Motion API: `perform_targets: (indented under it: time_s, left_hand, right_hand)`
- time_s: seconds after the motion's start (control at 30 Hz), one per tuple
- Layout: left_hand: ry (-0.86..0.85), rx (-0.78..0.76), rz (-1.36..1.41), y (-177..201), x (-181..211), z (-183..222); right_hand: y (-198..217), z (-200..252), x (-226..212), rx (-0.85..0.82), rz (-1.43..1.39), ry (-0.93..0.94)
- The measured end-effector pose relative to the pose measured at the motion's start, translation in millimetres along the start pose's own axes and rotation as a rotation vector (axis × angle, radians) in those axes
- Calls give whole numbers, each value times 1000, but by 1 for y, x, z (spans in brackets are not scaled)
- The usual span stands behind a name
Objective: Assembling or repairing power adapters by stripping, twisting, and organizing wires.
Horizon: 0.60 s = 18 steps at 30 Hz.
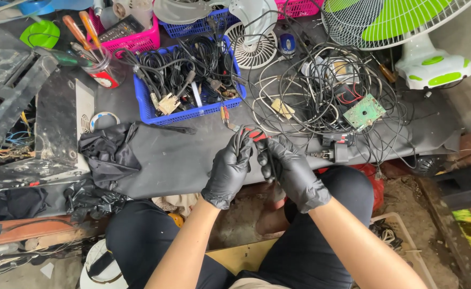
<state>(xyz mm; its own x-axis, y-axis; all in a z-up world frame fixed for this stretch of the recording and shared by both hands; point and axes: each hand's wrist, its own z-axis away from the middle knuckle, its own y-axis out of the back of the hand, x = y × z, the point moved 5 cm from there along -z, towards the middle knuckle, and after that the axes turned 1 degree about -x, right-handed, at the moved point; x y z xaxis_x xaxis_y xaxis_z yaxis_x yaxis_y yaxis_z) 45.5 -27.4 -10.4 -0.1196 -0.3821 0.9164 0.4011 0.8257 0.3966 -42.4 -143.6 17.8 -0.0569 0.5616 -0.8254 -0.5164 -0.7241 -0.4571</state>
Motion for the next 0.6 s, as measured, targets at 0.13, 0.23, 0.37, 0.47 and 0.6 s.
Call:
perform_targets:
  time_s: [0.13,0.23,0.37,0.47,0.6]
  left_hand:
    - [24,28,142,-5,1,12]
    - [-183,14,5,-1,8,15]
    - [37,-224,-158,9,46,20]
    - [109,-332,-127,21,74,33]
    - [170,-381,-79,26,81,34]
  right_hand:
    - [-10,1,17,66,-62,-80]
    - [-4,0,29,87,-75,-59]
    - [30,-28,51,-27,11,134]
    - [34,-27,46,-155,112,252]
    - [32,-25,35,-201,164,246]
